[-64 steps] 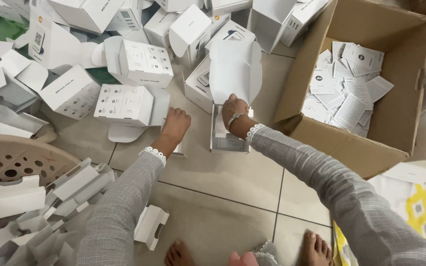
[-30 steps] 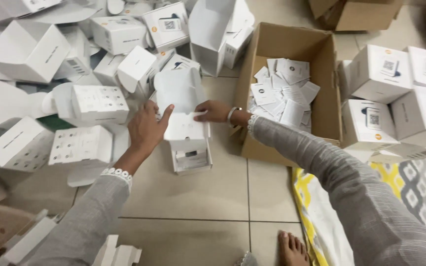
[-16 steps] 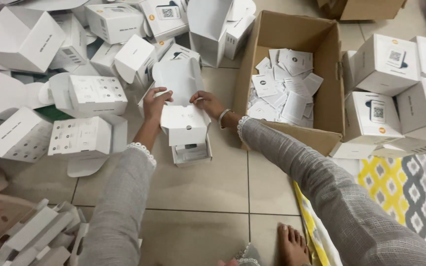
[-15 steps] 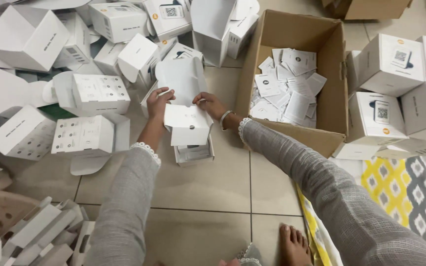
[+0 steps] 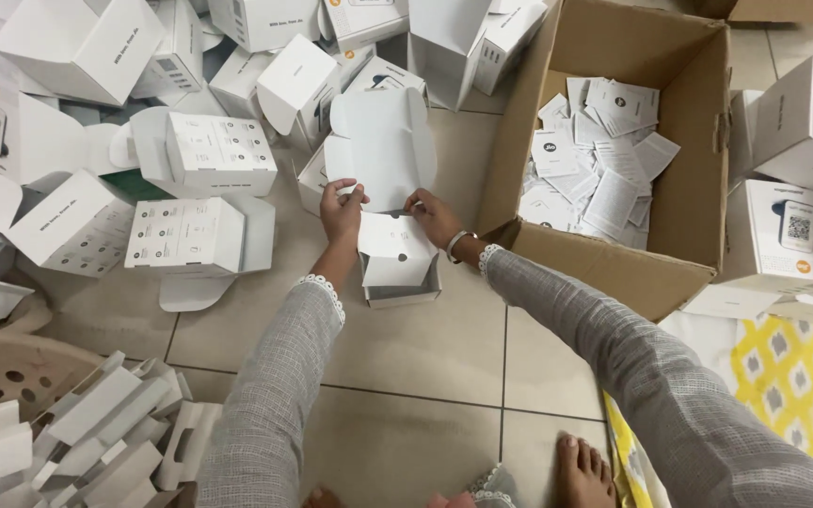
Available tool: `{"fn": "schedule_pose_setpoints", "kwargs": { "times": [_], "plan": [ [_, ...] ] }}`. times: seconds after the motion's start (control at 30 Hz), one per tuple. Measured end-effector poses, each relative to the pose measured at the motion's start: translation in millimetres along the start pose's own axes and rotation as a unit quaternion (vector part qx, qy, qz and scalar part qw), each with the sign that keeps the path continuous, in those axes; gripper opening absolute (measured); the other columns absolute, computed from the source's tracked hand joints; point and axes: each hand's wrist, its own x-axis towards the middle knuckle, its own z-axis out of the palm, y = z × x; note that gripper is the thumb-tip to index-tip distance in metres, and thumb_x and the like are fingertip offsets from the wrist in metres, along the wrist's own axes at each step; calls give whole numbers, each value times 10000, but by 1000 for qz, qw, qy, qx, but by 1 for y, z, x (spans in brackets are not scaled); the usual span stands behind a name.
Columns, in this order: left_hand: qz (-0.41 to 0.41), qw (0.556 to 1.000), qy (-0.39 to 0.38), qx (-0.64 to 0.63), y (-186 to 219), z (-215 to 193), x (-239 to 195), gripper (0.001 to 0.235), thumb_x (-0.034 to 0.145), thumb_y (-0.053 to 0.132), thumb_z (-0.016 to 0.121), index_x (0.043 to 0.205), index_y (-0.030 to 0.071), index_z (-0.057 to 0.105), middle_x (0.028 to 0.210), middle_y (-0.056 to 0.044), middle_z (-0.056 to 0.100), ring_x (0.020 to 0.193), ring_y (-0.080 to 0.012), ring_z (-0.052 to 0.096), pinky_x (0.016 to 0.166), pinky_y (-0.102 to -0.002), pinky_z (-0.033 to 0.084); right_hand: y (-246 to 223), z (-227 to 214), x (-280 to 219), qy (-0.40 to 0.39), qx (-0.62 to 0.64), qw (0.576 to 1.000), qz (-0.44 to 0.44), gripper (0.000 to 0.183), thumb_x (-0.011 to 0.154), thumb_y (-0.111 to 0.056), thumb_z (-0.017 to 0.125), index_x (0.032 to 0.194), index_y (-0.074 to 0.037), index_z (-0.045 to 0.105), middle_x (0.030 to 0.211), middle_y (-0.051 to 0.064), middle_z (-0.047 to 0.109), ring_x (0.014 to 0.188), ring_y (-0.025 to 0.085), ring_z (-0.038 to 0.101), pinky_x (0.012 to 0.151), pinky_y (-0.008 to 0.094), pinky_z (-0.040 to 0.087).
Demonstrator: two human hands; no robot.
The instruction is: The person packs leaflets and product documentation into small white electronic device boxes.
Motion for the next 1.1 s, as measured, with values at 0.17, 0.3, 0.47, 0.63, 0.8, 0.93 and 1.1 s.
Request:
{"fn": "schedule_pose_setpoints", "kwargs": {
  "times": [0.17, 0.3, 0.47, 0.63, 0.8, 0.93, 1.1],
  "plan": [
    [52, 999, -4, 13, -16, 2, -2, 138, 971, 111, 690, 1095, 82, 637, 752, -34, 715, 627, -70, 552, 578, -248, 407, -23, -9, -10, -7, -45, 999, -21, 88, 1013, -101, 524, 1074, -77, 584, 962, 136, 723, 866, 288, 683, 800, 414, 518],
    [84, 996, 2, 1, -17, 12, -10, 99, 985, 92, 673, 1077, 77, 640, 732, -10, 697, 668, -65, 627, 618, -238, 448, -29, -18, -15, -4, -142, 986, -86, 93, 1020, -106, 518, 1101, -77, 554, 938, 140, 731, 858, 350, 692, 765, 458, 520],
    [136, 986, 30, 90, -3, 30, -27, 54, 981, 94, 661, 1034, 88, 656, 718, -14, 700, 644, -94, 651, 589, -270, 470, -35, -37, -21, -2, -211, 965, -153, 91, 1017, -69, 535, 1066, -95, 608, 769, 161, 694, 771, 362, 683, 827, 477, 504],
    [154, 975, 33, 155, 8, 43, -42, 30, 1003, 102, 627, 1027, 92, 642, 692, -39, 688, 610, -138, 646, 580, -314, 484, -21, -47, -11, 0, -150, 973, -172, 104, 999, -35, 522, 1061, -63, 602, 864, 167, 695, 780, 367, 679, 702, 459, 524],
    [237, 952, 24, 192, -1, 49, -41, 40, 1009, 80, 580, 1043, 61, 581, 771, -103, 689, 618, -218, 651, 580, -389, 481, -23, -53, -7, -18, -163, 976, -143, 107, 991, -33, 529, 1071, -53, 598, 926, 132, 728, 814, 348, 706, 720, 441, 537],
    [229, 948, 22, 219, -8, 53, -38, 27, 1022, 70, 569, 1048, 64, 575, 780, -126, 683, 650, -267, 667, 606, -420, 484, -21, -54, -5, -21, -160, 976, -148, 100, 990, -38, 540, 1070, -49, 600, 960, 121, 739, 856, 341, 718, 738, 438, 550],
    [260, 906, 34, 332, -6, 59, -46, 75, 1024, 90, 575, 1095, 74, 556, 802, -165, 685, 752, -373, 664, 675, -505, 469, -14, -52, -4, -16, -165, 973, -161, 111, 990, -40, 552, 1085, -34, 609, 1014, 133, 711, 922, 345, 684, 822, 442, 533]
  ]
}}
